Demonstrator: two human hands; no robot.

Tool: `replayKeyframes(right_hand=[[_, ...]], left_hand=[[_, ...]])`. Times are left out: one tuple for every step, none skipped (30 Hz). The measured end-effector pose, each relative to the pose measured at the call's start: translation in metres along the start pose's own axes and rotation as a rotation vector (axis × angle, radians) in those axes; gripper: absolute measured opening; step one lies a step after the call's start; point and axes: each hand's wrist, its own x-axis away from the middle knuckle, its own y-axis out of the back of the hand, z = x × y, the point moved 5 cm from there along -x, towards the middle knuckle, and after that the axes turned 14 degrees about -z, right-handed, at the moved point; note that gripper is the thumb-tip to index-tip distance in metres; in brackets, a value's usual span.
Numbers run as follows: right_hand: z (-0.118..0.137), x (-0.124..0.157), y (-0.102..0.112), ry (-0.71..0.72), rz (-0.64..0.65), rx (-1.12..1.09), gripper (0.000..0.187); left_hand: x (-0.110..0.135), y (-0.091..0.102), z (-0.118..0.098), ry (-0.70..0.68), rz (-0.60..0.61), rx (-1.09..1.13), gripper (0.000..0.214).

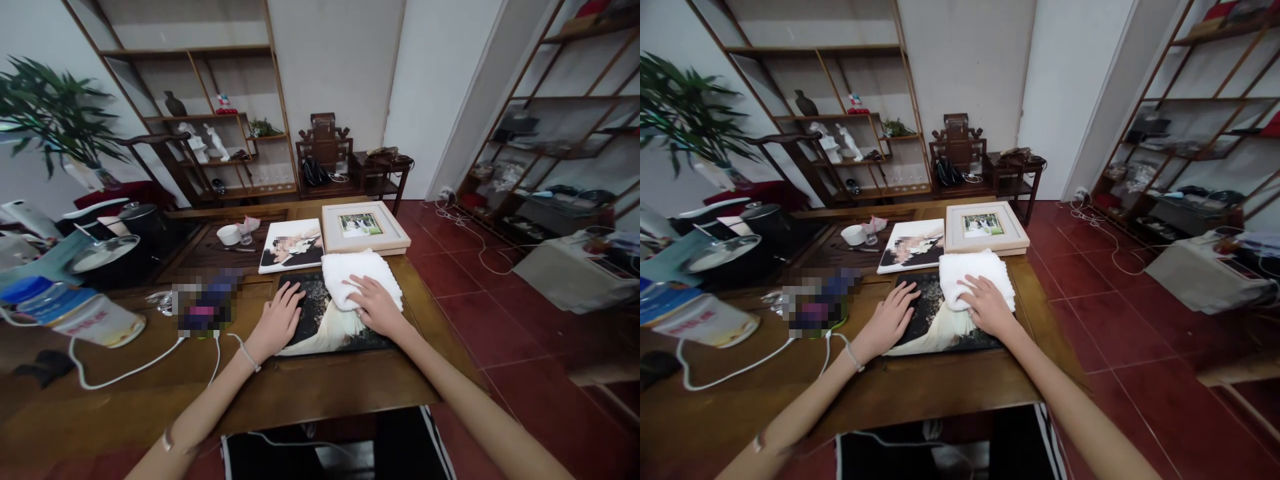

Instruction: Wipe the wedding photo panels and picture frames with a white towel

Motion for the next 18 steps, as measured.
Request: replayKeyframes(right_hand=[[0.001, 0.000, 0.000, 0.001, -0.001, -0.002, 0.042], [0.002, 0.001, -0.001, 0.001, -0.004, -0.003, 0.042], [0.003, 0.001, -0.001, 0.000, -0.007, -0.003, 0.042], [0.004, 0.002, -0.001, -0.001, -0.010, -0.003, 0.042], [0.005, 0.002, -0.001, -0.001, -0.012, -0.002, 0.042], [0.006, 0.002, -0.001, -0.001, -0.013, -0.001, 0.042], [0.006, 0.002, -0.001, -0.001, -0.013, 0.001, 0.043], [0.007, 0.002, -0.001, -0.001, -0.013, 0.004, 0.043], [0.007, 0.003, 0.000, -0.002, -0.012, 0.009, 0.043], [0.006, 0.003, 0.001, -0.007, -0.013, 0.017, 0.043], [0.005, 0.003, 0.002, -0.019, -0.018, 0.031, 0.043], [0.003, 0.002, 0.004, -0.036, -0.028, 0.049, 0.042], [0.000, 0.002, 0.006, -0.060, -0.042, 0.071, 0.042], [-0.002, 0.002, 0.008, -0.085, -0.059, 0.094, 0.041], [-0.004, 0.003, 0.010, -0.108, -0.076, 0.114, 0.041], [-0.004, 0.003, 0.011, -0.123, -0.089, 0.128, 0.041], [-0.002, 0.005, 0.013, -0.129, -0.097, 0.135, 0.041], [0.003, 0.008, 0.014, -0.126, -0.098, 0.136, 0.041]], left_hand=[[0.000, 0.000, 0.001, 0.005, -0.004, -0.003, 0.039], [-0.001, -0.001, 0.001, 0.009, -0.004, -0.004, 0.039], [-0.001, -0.001, 0.002, 0.012, -0.002, -0.005, 0.039], [-0.001, -0.001, 0.002, 0.014, 0.003, -0.005, 0.039], [-0.001, -0.002, 0.002, 0.017, 0.007, -0.007, 0.039], [-0.001, -0.001, 0.001, 0.022, 0.011, -0.007, 0.039], [-0.002, -0.001, 0.001, 0.029, 0.013, -0.005, 0.039], [-0.002, 0.000, -0.001, 0.039, 0.012, 0.000, 0.040], [-0.002, 0.000, -0.002, 0.053, 0.008, 0.009, 0.040], [-0.002, 0.001, -0.004, 0.074, 0.001, 0.021, 0.040], [-0.002, 0.001, -0.006, 0.099, -0.009, 0.034, 0.040], [-0.002, 0.001, -0.007, 0.134, -0.021, 0.046, 0.039], [-0.002, 0.001, -0.009, 0.171, -0.029, 0.057, 0.039], [-0.002, 0.000, -0.011, 0.196, -0.043, 0.053, 0.038], [-0.001, -0.001, -0.013, 0.212, -0.057, 0.046, 0.038], [-0.001, -0.001, -0.015, 0.224, -0.072, 0.038, 0.038], [-0.001, -0.002, -0.016, 0.233, -0.087, 0.030, 0.038], [0.000, -0.003, -0.017, 0.238, -0.099, 0.024, 0.038]])
